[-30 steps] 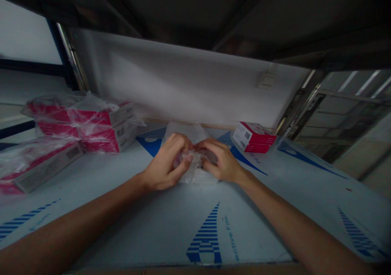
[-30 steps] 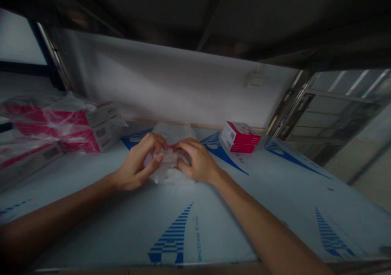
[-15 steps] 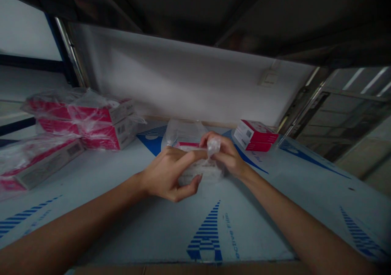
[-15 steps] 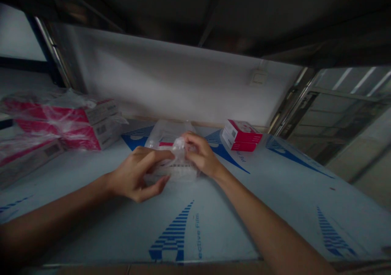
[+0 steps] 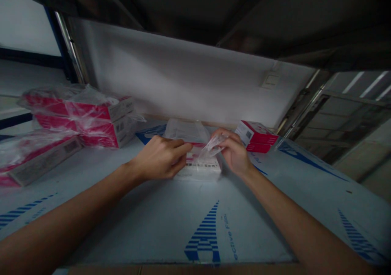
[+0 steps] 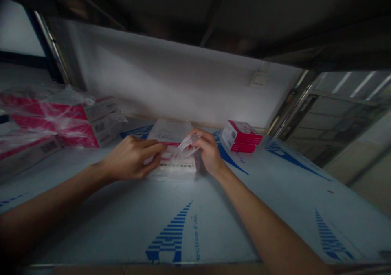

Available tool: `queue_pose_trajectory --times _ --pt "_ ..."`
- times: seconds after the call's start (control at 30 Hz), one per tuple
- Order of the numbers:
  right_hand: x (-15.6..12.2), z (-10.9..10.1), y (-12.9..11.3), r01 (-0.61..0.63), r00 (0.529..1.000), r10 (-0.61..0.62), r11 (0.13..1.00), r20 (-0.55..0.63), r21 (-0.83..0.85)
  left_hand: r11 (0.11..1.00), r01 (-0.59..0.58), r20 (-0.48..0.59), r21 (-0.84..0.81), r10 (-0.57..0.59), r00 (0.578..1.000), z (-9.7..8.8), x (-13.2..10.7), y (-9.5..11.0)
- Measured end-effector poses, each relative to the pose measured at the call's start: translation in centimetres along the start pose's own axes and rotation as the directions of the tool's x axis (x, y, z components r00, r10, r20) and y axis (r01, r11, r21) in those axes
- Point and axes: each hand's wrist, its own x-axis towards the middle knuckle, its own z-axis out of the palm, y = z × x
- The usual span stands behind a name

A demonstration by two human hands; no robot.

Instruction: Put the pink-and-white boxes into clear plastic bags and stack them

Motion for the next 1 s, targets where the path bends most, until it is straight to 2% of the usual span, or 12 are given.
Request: queue_pose_trajectory --times 0.37,0.53,0.67,0.83,1.0 --pt "0.1 -0.5 0.5 -0.09 0.994 0.082 0.989 0.077 0.121 0.985 0.073 0.111 -0.158 -0.056 0.992 0.5 0.2 -0.5" --pt "0.0 0.1 -0.5 -0.051 0.995 0.036 0.986 0.094 0.157 0.974 0.097 0.135 -0.207 -0.07 0.988 0.3 -0.1 -0.8" --pt "-0.3 0.9 -0.2 -0.026 0.995 0.018 0.997 0.096 0.079 0.972 0.102 0.128 -0.213 -0.076 0.989 0.4 -0.3 -0.7" --pt "-0.6 0.4 0.8 -0.022 0.989 0.027 0.999 0.144 -0.036 0.971 0.106 0.114 -0.213 -0.083 0.99 0.7 -0.3 -0.3" --pt "0.0 0.0 -1.4 0.122 0.987 -0.085 0.948 0.134 -0.294 0.95 0.155 0.128 -0.271 -0.124 0.984 0.3 0.1 -0.1"
